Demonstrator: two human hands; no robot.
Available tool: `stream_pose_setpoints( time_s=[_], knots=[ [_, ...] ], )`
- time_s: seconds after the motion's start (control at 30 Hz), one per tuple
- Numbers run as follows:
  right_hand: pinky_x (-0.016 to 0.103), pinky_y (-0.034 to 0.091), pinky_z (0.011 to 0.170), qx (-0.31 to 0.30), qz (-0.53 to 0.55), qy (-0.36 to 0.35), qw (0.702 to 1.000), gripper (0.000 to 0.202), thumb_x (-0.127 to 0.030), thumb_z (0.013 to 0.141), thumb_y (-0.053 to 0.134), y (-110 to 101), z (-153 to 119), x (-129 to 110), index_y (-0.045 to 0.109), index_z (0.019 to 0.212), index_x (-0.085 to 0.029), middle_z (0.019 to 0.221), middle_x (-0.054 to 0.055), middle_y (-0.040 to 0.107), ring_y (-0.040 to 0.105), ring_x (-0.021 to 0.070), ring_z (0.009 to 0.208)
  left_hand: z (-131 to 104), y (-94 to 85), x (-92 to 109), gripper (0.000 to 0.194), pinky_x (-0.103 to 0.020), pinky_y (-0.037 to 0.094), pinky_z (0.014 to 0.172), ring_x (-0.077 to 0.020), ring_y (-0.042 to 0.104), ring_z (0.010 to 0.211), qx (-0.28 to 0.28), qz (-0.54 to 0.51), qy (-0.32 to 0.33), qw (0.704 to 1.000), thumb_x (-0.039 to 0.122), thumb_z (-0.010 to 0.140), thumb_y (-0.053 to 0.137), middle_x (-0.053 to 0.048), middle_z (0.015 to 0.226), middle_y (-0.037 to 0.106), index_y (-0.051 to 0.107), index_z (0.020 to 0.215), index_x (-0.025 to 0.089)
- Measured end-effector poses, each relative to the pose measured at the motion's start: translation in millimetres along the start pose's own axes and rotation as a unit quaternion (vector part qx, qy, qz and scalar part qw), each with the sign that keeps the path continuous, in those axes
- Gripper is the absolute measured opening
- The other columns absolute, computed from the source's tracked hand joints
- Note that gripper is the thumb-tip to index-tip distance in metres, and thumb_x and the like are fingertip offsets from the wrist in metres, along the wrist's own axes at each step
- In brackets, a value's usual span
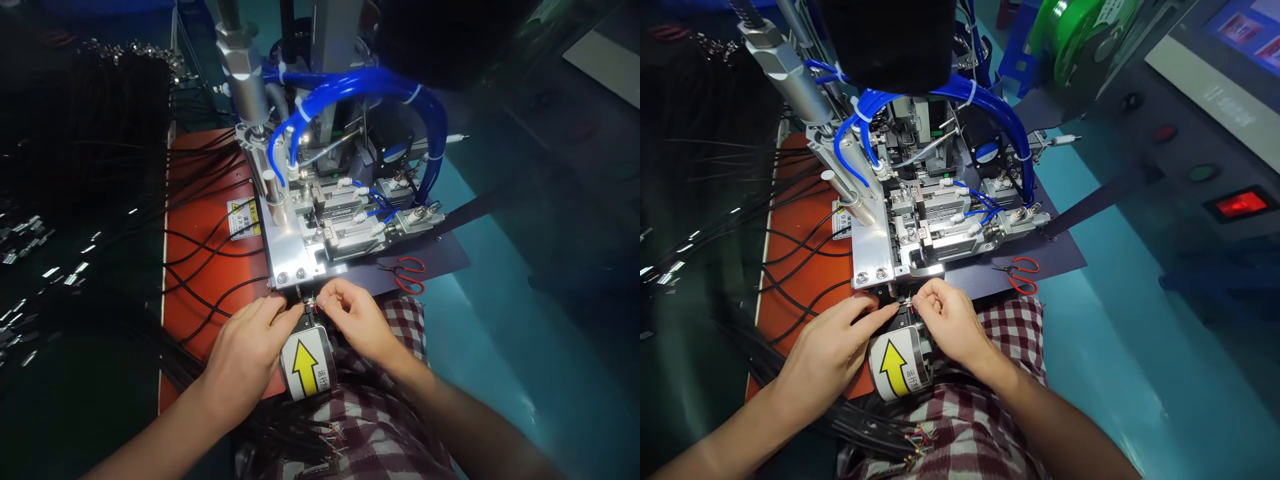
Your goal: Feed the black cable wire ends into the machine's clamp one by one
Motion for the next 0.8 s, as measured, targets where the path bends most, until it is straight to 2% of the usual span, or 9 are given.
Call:
stream_pose_setpoints(
  time_s=[0.13, 0.2, 0.37, 0.47, 0.63, 0.73, 0.8],
  knots=[
    [0.021, 0.024, 0.041, -0.06, 0.1, 0.073, 0.99, 0.021, -0.033, 0.08, 0.056, -1, 5, 2, 0.051, 0.068, -0.016, 0.049, -0.007, 0.039, 0.032, 0.0069, 0.043, 2, -1.3, -2, 0.031, -0.032, 0.049, 0.058, -0.0208, 0.057, 0.07, 0.009, 0.0, 0.014, 1.0, 0.011, 0.09, 0.034, -0.01, 0.085, 0.061, 0.062, 0.105, 0.012],
    [0.02, 0.026, 0.041, -0.057, 0.102, 0.082, 0.99, 0.021, -0.034, 0.08, 0.056, -3, 6, 3, 0.051, 0.069, -0.016, 0.05, -0.007, 0.04, 0.034, 0.0067, 0.042, 3, -1.6, -3, 0.031, -0.031, 0.05, 0.058, -0.0204, 0.058, 0.07, 0.008, -0.005, 0.016, 1.0, 0.013, 0.091, 0.034, -0.01, 0.086, 0.063, 0.062, 0.105, 0.013],
    [0.021, 0.033, 0.044, 0.013, 0.006, 0.017, 1.0, 0.022, -0.036, 0.084, 0.052, 0, 2, 2, 0.058, 0.079, -0.016, 0.059, -0.003, 0.048, 0.042, 0.0094, 0.049, 3, -1.2, -2, 0.032, -0.032, 0.051, 0.057, -0.0213, 0.059, 0.07, 0.008, -0.014, 0.013, 1.0, 0.012, 0.09, 0.034, -0.011, 0.086, 0.064, 0.063, 0.103, 0.013],
    [0.022, 0.034, 0.047, 0.045, -0.036, -0.037, 0.998, 0.018, -0.031, 0.084, 0.053, 7, 0, -2, 0.057, 0.075, -0.017, 0.06, -0.002, 0.05, 0.042, 0.0098, 0.051, 1, -0.5, -3, 0.033, -0.033, 0.052, 0.057, -0.022, 0.06, 0.071, 0.006, -0.024, 0.007, 1.0, 0.008, 0.089, 0.034, -0.011, 0.085, 0.064, 0.063, 0.104, 0.011],
    [0.024, 0.036, 0.055, 0.115, -0.173, -0.137, 0.969, 0.013, -0.025, 0.084, 0.053, 12, -7, -8, 0.058, 0.074, -0.018, 0.059, -0.001, 0.053, 0.045, 0.0114, 0.054, 1, -0.3, -4, 0.035, -0.033, 0.052, 0.059, -0.0218, 0.06, 0.072, 0.004, -0.035, 0.0, 0.999, 0.005, 0.086, 0.034, -0.011, 0.086, 0.063, 0.064, 0.104, 0.011],
    [0.025, 0.035, 0.055, 0.118, -0.166, -0.125, 0.971, 0.015, -0.026, 0.084, 0.052, 12, -8, -7, 0.057, 0.072, -0.018, 0.061, -0.001, 0.054, 0.046, 0.0119, 0.055, 2, -1.3, -4, 0.034, -0.032, 0.052, 0.059, -0.0209, 0.06, 0.072, 0.005, -0.045, 0.004, 0.999, 0.004, 0.086, 0.034, -0.011, 0.086, 0.064, 0.064, 0.101, 0.011],
    [0.023, 0.032, 0.049, 0.097, -0.079, -0.06, 0.99, 0.017, -0.03, 0.082, 0.053, 11, -5, -4, 0.054, 0.07, -0.018, 0.058, -0.002, 0.051, 0.043, 0.0106, 0.051, 2, -1.9, -5, 0.033, -0.031, 0.052, 0.059, -0.0206, 0.06, 0.072, 0.004, -0.046, 0.013, 0.999, 0.005, 0.087, 0.035, -0.011, 0.086, 0.064, 0.064, 0.101, 0.011]
  ],
)
Point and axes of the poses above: each hand's wrist, its own z-axis towards the middle knuckle, its own y-axis out of the palm, x = y × z, the point moved 1 cm from there along z, towards the middle knuckle
